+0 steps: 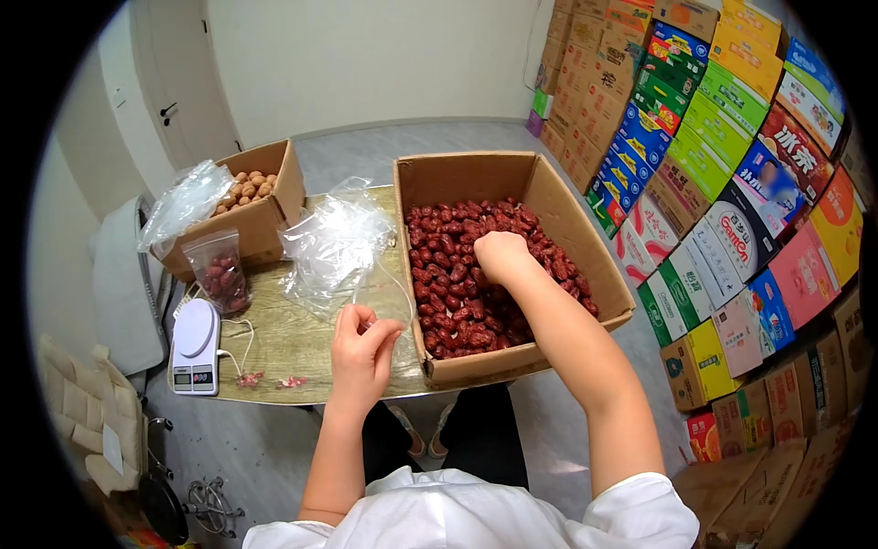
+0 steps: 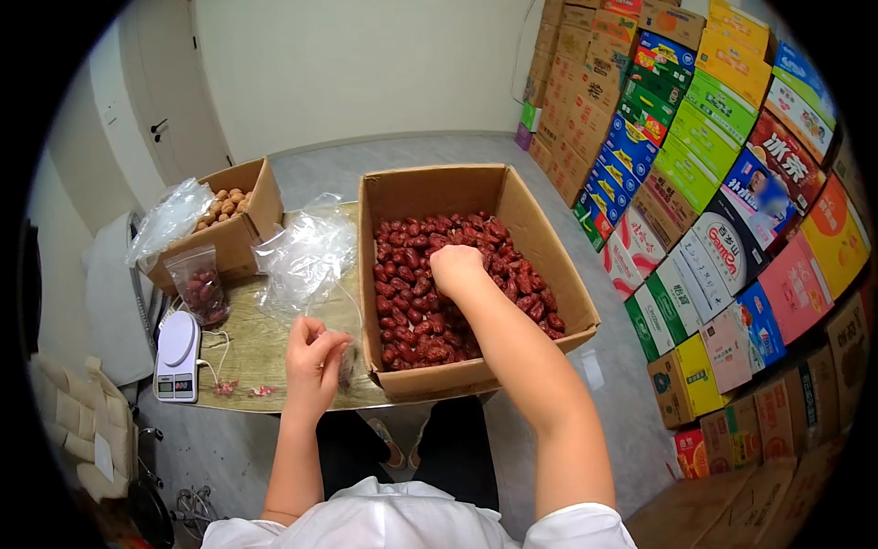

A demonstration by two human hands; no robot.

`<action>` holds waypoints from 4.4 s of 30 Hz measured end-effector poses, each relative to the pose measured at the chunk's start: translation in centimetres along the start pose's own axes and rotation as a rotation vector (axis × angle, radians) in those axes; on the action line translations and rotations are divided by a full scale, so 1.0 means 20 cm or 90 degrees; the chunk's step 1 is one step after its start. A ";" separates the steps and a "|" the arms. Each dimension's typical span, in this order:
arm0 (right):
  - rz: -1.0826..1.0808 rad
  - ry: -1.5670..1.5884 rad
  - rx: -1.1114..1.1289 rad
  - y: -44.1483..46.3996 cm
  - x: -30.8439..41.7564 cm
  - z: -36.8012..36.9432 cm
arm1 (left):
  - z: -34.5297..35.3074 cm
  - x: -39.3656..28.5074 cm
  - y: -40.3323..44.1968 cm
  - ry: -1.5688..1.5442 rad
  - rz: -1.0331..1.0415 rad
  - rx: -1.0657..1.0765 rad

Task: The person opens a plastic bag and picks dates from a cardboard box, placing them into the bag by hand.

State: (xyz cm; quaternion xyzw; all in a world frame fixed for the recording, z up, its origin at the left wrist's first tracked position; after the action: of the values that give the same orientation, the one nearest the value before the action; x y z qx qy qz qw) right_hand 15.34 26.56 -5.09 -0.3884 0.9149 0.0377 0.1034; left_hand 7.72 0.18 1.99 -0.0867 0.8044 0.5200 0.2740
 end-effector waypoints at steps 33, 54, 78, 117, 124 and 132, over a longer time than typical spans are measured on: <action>-0.305 0.770 -0.366 -0.18 0.29 -0.60 | 0.01 0.02 0.01 -0.011 -0.001 -0.027; -0.062 0.167 -0.044 0.01 0.14 -0.01 | -0.01 0.00 0.01 -0.005 -0.001 -0.016; -0.106 0.005 0.101 -0.02 0.26 0.19 | -0.01 0.02 0.01 -0.012 -0.007 -0.019; -0.226 0.663 -0.511 -0.12 0.13 -0.56 | -0.03 0.05 0.01 -0.010 -0.030 -0.017; -0.152 0.359 -0.193 0.00 0.13 -0.23 | -0.04 0.06 0.00 -0.006 -0.024 -0.023; -0.241 0.135 0.110 -0.11 0.25 0.01 | -0.04 0.04 0.01 -0.002 -0.058 -0.002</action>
State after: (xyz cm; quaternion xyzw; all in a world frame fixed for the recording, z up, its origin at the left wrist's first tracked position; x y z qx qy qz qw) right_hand 13.68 21.58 -6.43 -0.5446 0.8314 -0.1017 0.0444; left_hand 6.83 -0.28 1.95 -0.1230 0.7984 0.5084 0.2983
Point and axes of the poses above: each hand's wrist, its own y-axis towards the middle knuckle, its own z-axis out of the palm, x = y × z, the point moved 10 cm from there along y, towards the middle knuckle, and after that the axes turned 15 degrees about -x, right-handed, at the moved point
